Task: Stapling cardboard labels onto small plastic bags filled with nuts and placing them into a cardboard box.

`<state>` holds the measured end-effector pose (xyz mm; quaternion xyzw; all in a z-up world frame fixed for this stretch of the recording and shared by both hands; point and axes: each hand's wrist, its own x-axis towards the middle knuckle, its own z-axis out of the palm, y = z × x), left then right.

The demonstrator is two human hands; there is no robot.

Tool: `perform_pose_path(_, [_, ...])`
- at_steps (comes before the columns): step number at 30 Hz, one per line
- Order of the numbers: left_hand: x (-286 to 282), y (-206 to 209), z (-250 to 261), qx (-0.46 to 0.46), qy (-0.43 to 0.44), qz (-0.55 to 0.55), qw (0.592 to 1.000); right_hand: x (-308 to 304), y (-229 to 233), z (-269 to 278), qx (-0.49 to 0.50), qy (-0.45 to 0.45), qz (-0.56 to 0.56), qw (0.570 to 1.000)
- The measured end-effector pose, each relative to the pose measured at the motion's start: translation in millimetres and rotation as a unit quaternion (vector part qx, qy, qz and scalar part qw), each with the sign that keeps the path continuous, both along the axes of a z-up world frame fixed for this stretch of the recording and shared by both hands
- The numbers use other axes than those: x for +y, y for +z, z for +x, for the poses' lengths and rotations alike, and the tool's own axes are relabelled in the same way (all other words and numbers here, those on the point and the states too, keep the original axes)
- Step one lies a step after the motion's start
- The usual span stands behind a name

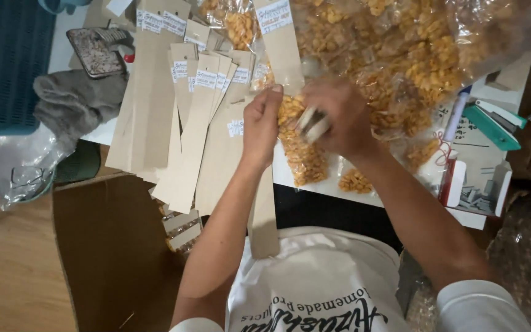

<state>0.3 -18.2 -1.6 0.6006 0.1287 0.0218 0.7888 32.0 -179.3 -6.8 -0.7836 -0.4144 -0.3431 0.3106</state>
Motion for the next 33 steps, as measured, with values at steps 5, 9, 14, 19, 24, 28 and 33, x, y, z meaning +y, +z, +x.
perform_pose_path(5, [-10, 23, -10, -0.059, -0.030, 0.120, 0.990, 24, 65, 23, 0.411, -0.016, 0.346, 0.843])
perform_pose_path(9, [-11, 25, -18, -0.052, -0.055, 0.165, 0.983, 47, 96, 29, 0.627, -0.135, 0.392, 0.659])
perform_pose_path(14, [-4, 12, -23, -0.093, -0.149, 0.239, 0.955, 46, 75, 33, 0.557, -0.056, 0.427, 0.710])
perform_pose_path(19, [6, 15, -17, -0.036, -0.074, 0.168, 0.982, 5, 76, 59, 0.613, -0.258, 0.055, 0.745])
perform_pose_path(24, [17, 25, 0, 0.102, -0.007, -0.097, 0.990, -70, -6, 106, 0.136, -0.346, -0.155, 0.915])
perform_pose_path(28, [17, 23, 9, 0.166, 0.010, -0.069, 0.984, -56, 48, 74, 0.275, -0.250, -0.004, 0.928])
perform_pose_path(33, [16, 33, 9, 0.174, 0.025, -0.103, 0.979, -44, 39, 98, 0.409, -0.282, -0.198, 0.845])
